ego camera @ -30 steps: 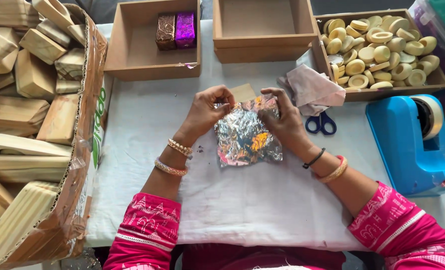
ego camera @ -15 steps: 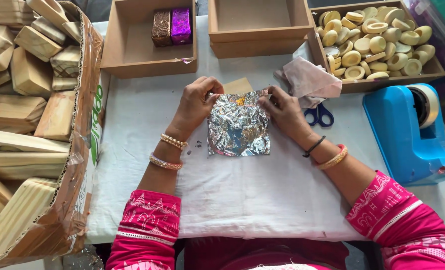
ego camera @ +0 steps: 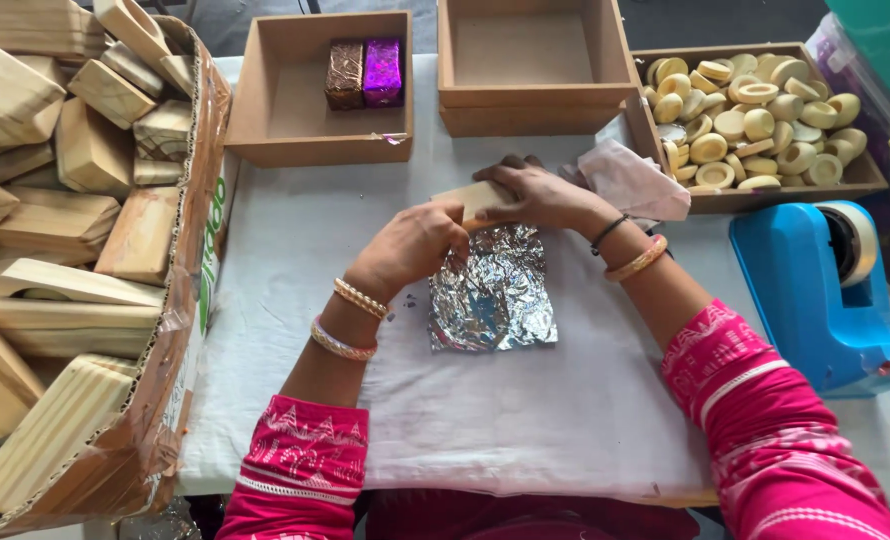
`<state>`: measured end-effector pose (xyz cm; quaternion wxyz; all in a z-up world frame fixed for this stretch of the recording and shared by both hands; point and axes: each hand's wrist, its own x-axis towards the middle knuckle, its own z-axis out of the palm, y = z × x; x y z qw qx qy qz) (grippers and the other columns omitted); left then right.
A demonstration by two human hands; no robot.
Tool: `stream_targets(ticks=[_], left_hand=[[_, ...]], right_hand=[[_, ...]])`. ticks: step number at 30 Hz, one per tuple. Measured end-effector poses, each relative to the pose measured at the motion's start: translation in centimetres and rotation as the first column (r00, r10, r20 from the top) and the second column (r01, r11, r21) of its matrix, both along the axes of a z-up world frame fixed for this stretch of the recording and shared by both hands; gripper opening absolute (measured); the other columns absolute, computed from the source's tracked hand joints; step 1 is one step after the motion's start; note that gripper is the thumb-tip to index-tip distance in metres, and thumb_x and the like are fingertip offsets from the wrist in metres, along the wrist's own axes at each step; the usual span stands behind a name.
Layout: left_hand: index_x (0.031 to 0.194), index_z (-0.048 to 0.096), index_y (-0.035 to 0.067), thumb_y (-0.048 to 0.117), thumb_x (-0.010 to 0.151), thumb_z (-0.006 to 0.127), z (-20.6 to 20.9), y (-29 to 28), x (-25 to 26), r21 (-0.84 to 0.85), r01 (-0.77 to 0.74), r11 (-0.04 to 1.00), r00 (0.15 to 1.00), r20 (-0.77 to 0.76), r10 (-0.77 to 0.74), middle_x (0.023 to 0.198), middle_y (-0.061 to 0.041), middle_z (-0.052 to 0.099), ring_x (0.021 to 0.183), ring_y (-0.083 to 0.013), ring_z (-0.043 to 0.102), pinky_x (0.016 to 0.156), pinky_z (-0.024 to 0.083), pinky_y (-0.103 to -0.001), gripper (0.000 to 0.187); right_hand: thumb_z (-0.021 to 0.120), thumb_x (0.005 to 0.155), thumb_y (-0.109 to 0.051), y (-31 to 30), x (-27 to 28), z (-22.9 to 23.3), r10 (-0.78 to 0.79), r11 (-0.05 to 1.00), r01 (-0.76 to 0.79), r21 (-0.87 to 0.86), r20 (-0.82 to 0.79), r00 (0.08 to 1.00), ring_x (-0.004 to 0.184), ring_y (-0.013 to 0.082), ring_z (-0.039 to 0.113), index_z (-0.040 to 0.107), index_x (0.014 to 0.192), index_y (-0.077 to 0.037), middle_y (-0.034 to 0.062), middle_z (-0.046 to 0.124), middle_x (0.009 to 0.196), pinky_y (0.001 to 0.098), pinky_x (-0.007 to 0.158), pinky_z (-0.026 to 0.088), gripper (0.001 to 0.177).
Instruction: Wrapping small wooden and plastic objects in decorative foil and organizing them into boxes.
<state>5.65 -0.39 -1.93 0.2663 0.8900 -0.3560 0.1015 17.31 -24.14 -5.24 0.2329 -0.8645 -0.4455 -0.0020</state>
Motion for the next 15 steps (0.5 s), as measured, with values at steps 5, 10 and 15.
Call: stream_targets(ticks=[5, 10, 15], left_hand=[[0.076, 0.078, 0.019, 0.006, 0.078, 0.075, 0.8, 0.4, -0.5, 0.174, -0.066, 0.983, 0.993, -0.088, 0.082, 0.088, -0.007, 0.062, 0.089, -0.0283, 0.066, 0.08, 0.054, -0.042, 0.013], [0.073, 0.077, 0.017, 0.005, 0.069, 0.076, -0.3, 1.8, 0.4, 0.207, -0.088, 0.974, 0.99, -0.09, 0.109, 0.087, -0.007, 0.063, 0.092, -0.0286, 0.067, 0.081, 0.055, -0.042, 0.013], [0.086, 0.081, 0.013, 0.003, 0.075, 0.078, -2.0, 3.4, 2.3, -0.045, -0.181, 0.982, 0.966, -0.196, 0.169, 0.087, -0.009, 0.065, 0.082, -0.0281, 0.069, 0.077, 0.057, -0.039, 0.015]], right_hand=[[0.087, 0.076, -0.041, 0.1, -1.6, 1.9, -0.061, 0.994, 0.082, 0.068, -0.268, 0.962, 0.105, 0.0298, 0.067, 0.058, 0.121, -0.008, 0.0159, 0.069, 0.11, 0.0402, 0.086, 0.054, 0.063], [0.089, 0.065, -0.026, 0.0, -4.4, 5.2, -0.218, 0.968, 0.251, -0.009, -0.527, 0.821, 0.092, 0.0298, 0.07, 0.051, 0.124, -0.011, 0.0147, 0.071, 0.101, 0.0407, 0.076, 0.055, 0.071], [0.098, 0.07, -0.021, -2.1, -1.3, 2.2, -0.188, 0.967, 0.213, 0.137, -0.176, 0.966, 0.097, 0.025, 0.064, 0.062, 0.107, -0.006, 0.0134, 0.064, 0.101, 0.0381, 0.079, 0.054, 0.054]])
